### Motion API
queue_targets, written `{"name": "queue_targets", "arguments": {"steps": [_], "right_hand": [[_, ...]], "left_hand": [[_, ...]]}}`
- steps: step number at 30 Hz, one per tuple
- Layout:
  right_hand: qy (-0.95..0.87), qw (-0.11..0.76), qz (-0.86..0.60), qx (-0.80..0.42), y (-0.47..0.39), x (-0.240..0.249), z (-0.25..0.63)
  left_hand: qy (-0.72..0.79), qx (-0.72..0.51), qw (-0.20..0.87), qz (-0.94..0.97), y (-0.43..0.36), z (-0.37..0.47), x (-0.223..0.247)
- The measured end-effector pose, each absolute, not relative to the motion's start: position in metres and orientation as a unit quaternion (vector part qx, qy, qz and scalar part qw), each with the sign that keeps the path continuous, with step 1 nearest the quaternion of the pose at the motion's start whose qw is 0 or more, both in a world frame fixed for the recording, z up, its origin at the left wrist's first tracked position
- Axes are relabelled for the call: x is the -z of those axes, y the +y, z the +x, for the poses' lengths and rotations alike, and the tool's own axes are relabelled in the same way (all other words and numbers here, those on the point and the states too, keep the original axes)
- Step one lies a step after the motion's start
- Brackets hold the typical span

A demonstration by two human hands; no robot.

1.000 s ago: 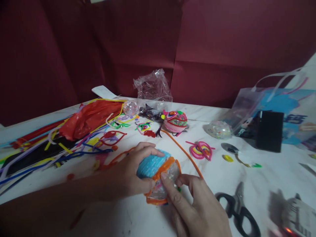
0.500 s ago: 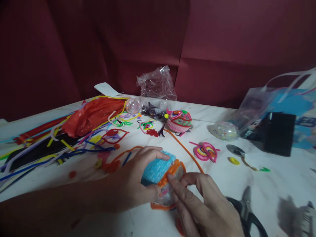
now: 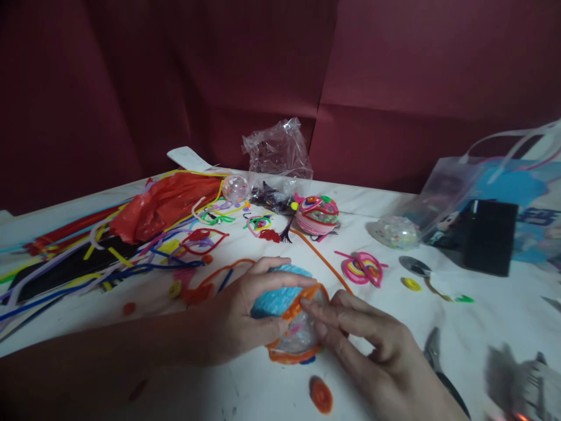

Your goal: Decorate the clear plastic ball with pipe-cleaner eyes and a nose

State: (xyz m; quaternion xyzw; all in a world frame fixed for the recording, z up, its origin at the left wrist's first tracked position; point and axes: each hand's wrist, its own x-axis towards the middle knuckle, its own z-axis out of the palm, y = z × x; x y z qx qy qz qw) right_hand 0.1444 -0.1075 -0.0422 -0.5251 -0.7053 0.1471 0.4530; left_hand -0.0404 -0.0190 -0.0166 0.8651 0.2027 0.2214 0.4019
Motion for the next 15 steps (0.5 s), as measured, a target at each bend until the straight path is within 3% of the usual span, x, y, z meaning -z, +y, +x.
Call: {"name": "queue_targets", "arguments": {"steps": [9,15], "right_hand": [[-0.606,0.443,-0.505,-0.426,-0.087,0.023,0.153],[-0.607,0.393,-0.545,-0.424,-0.074,0.026,0.169]], "left_hand": [[0.211,-0.242,0.41,0.854,-0.015,-0.039,0.018],[0.227,-0.23,0.419,0.848,-0.006,-0.038,0.018]]}}
